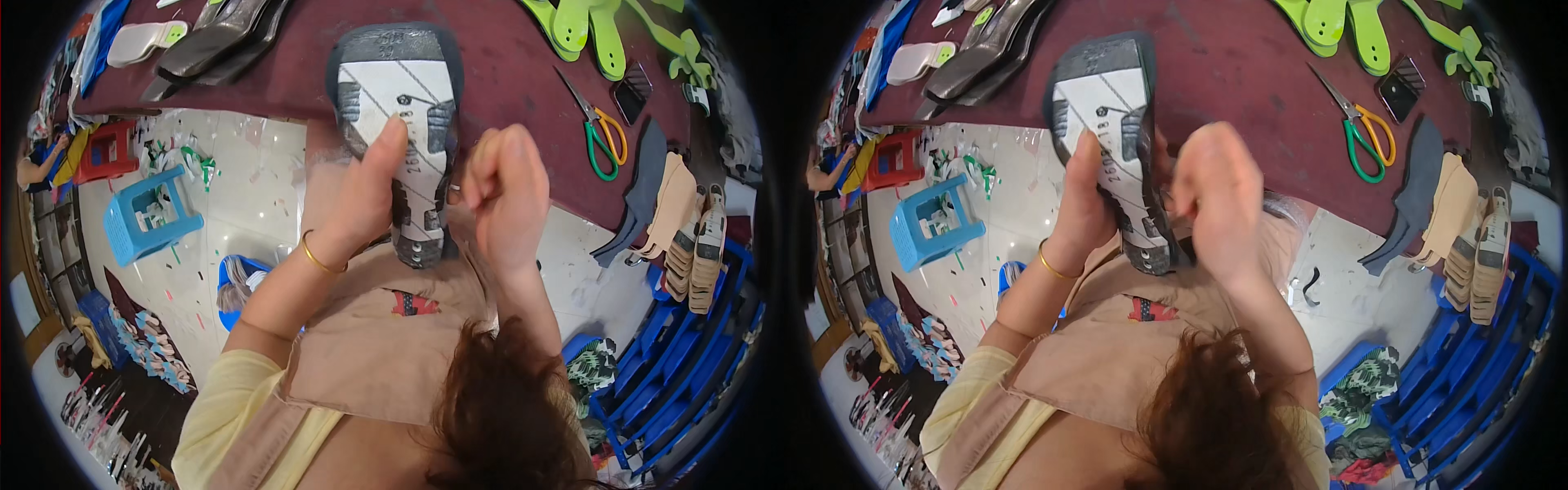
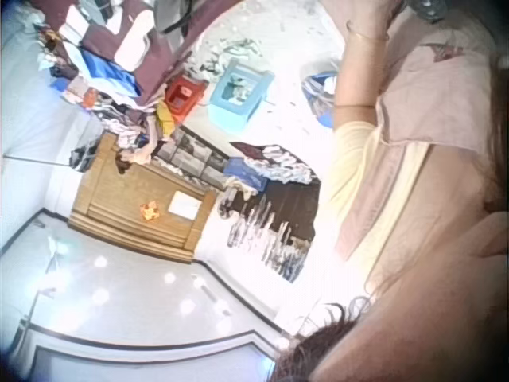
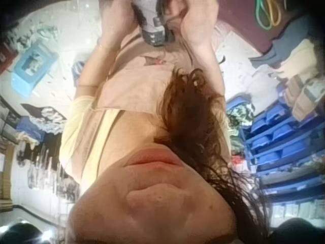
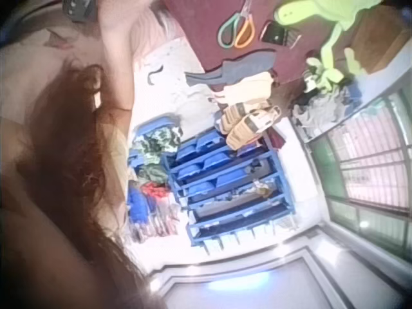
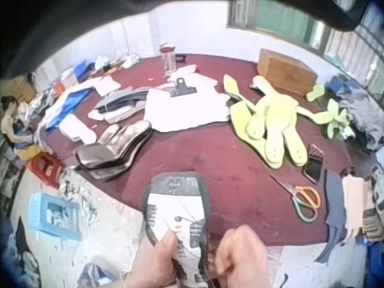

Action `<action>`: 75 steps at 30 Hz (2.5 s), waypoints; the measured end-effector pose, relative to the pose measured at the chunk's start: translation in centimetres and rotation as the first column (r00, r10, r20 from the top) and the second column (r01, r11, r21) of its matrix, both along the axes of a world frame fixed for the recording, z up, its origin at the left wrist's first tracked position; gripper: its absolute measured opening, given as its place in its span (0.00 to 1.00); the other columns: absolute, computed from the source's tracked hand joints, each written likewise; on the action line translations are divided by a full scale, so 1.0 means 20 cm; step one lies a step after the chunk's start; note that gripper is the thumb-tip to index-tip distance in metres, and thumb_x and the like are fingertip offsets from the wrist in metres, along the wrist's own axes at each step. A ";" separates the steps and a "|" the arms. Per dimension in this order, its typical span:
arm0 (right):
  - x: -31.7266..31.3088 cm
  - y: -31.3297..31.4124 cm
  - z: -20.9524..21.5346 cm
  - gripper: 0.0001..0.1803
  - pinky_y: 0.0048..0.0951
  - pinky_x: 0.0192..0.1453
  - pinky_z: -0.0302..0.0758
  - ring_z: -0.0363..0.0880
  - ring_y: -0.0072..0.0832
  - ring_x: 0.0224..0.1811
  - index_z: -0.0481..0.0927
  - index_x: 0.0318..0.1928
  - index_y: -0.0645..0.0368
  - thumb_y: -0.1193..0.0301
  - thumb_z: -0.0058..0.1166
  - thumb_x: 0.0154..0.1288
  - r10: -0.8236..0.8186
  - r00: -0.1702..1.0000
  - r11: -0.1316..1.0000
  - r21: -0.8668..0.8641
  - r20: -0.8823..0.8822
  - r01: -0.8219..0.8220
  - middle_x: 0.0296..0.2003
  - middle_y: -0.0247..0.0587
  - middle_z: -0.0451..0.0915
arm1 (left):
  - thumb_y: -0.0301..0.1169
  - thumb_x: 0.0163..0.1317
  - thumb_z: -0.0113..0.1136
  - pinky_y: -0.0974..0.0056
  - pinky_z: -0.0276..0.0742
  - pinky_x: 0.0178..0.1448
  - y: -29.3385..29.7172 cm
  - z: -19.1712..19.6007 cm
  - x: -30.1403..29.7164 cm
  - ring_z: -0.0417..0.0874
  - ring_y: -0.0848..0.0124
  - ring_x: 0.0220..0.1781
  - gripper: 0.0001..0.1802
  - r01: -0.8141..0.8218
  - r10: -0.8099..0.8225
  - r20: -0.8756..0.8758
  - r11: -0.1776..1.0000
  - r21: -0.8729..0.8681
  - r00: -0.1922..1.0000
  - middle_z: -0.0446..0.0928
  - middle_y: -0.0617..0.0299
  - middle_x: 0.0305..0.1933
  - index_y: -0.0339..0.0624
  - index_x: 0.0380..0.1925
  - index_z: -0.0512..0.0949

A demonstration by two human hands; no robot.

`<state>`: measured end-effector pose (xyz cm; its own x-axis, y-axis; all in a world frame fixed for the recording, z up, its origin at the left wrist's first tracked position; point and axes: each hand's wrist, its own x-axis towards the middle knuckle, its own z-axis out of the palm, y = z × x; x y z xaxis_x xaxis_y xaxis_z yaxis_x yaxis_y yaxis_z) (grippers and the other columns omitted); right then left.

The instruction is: The recorder is assembling or trimming components for shoes at a manufacturing workstation.

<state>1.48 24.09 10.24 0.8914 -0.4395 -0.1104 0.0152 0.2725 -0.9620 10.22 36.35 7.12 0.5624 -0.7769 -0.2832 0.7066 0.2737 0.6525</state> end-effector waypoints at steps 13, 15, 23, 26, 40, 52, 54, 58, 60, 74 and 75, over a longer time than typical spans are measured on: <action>0.04 0.12 -0.06 0.08 0.35 0.46 0.68 0.70 0.40 0.40 0.65 0.42 0.67 0.72 0.39 0.71 -0.066 0.997 0.865 -0.500 -0.038 0.038 0.35 0.50 0.69 | 0.41 0.65 0.52 0.68 0.72 0.50 -0.03 0.06 -0.06 0.74 0.77 0.46 0.19 -0.151 0.021 0.444 0.954 0.259 0.896 0.75 0.66 0.45 0.40 0.49 0.72; 0.02 0.12 -0.05 0.16 0.37 0.50 0.70 0.69 0.41 0.46 0.64 0.50 0.66 0.70 0.50 0.66 0.031 0.997 0.930 -0.363 -0.067 -0.054 0.44 0.52 0.66 | 0.43 0.63 0.51 0.66 0.74 0.51 -0.06 0.01 -0.05 0.75 0.73 0.49 0.26 -0.086 0.073 0.160 0.993 0.077 0.984 0.73 0.60 0.50 0.37 0.55 0.69; -0.13 -0.02 -0.05 0.37 0.27 0.47 0.72 0.71 0.28 0.44 0.64 0.58 0.61 0.70 0.69 0.49 0.142 0.965 0.869 -0.440 -0.220 -0.228 0.43 0.41 0.69 | 0.53 0.61 0.51 0.64 0.74 0.44 -0.09 -0.08 0.09 0.75 0.72 0.41 0.34 -0.196 0.157 -0.136 0.913 -0.358 0.978 0.74 0.62 0.49 0.46 0.61 0.65; -0.12 -0.01 -0.01 0.30 0.28 0.43 0.71 0.74 0.28 0.38 0.68 0.54 0.63 0.72 0.65 0.51 0.358 0.887 0.910 -0.103 -0.291 -0.401 0.35 0.39 0.73 | 0.65 0.59 0.45 0.63 0.67 0.45 -0.07 -0.12 0.16 0.69 0.71 0.42 0.37 -0.174 0.163 -0.062 0.898 -0.405 0.985 0.70 0.64 0.52 0.57 0.62 0.65; 0.12 -0.43 -0.23 0.18 0.29 0.40 0.73 0.76 0.26 0.31 0.79 0.46 0.61 0.68 0.61 0.56 0.135 0.931 0.698 -0.635 -0.339 -0.332 0.32 0.39 0.79 | 0.39 0.60 0.58 0.60 0.65 0.57 -0.26 -0.08 0.46 0.78 0.69 0.41 0.10 -0.348 -0.373 0.776 0.913 0.211 -0.508 0.80 0.64 0.31 0.48 0.32 0.83; 0.28 -0.68 -0.13 0.06 0.37 0.39 0.73 0.78 0.44 0.35 0.79 0.33 0.62 0.73 0.55 0.56 0.177 0.952 0.119 -0.955 -0.250 -0.273 0.29 0.46 0.80 | 0.40 0.61 0.57 0.61 0.62 0.53 -0.25 -0.07 0.49 0.75 0.70 0.38 0.11 -0.298 -0.458 0.784 0.885 0.358 -0.419 0.80 0.69 0.27 0.51 0.31 0.84; 0.26 -0.65 -0.10 0.05 0.37 0.38 0.72 0.76 0.44 0.34 0.75 0.31 0.63 0.76 0.52 0.53 0.267 0.891 0.145 -0.898 -0.368 -0.415 0.30 0.47 0.77 | 0.40 0.61 0.57 0.61 0.61 0.53 -0.25 -0.07 0.49 0.75 0.70 0.37 0.11 -0.306 -0.468 0.777 0.880 0.364 -0.421 0.80 0.69 0.27 0.51 0.31 0.84; 0.24 -0.64 -0.13 0.08 0.33 0.37 0.70 0.73 0.40 0.33 0.65 0.30 0.63 0.80 0.48 0.48 0.450 0.781 0.284 -0.760 -0.433 -0.585 0.34 0.47 0.75 | 0.40 0.62 0.56 0.61 0.61 0.53 -0.28 -0.07 0.50 0.75 0.70 0.37 0.10 -0.313 -0.477 0.767 0.875 0.369 -0.429 0.80 0.69 0.26 0.51 0.30 0.85; 0.29 -0.67 -0.16 0.11 0.31 0.37 0.70 0.72 0.37 0.32 0.62 0.31 0.63 0.81 0.48 0.47 0.489 0.729 0.434 -0.591 -0.479 -0.680 0.36 0.46 0.75 | 0.39 0.62 0.56 0.61 0.61 0.52 -0.29 -0.07 0.50 0.75 0.70 0.37 0.10 -0.303 -0.478 0.770 0.875 0.377 -0.423 0.79 0.69 0.25 0.51 0.30 0.85; 0.35 -0.66 -0.12 0.12 0.17 0.19 0.50 0.57 0.11 0.17 0.77 0.26 0.54 0.62 0.66 0.55 0.286 0.728 0.794 -0.272 -0.624 -0.544 0.19 0.21 0.70 | 0.40 0.61 0.57 0.61 0.61 0.52 -0.30 -0.06 0.49 0.74 0.70 0.36 0.10 -0.300 -0.523 0.747 0.851 0.431 -0.409 0.81 0.70 0.27 0.53 0.31 0.85; 0.33 -0.67 -0.12 0.13 0.18 0.18 0.51 0.57 0.11 0.16 0.78 0.24 0.54 0.62 0.67 0.54 0.254 0.732 0.807 -0.279 -0.632 -0.521 0.18 0.22 0.69 | 0.40 0.61 0.57 0.62 0.61 0.52 -0.30 -0.06 0.50 0.74 0.70 0.36 0.10 -0.305 -0.533 0.740 0.845 0.439 -0.409 0.81 0.70 0.27 0.52 0.31 0.85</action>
<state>8.00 10.73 7.89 0.8333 -0.1869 -0.5203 -0.5529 -0.2895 -0.7814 20.15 30.43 5.93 0.2503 -0.9431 0.2191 -0.9339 -0.1755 0.3116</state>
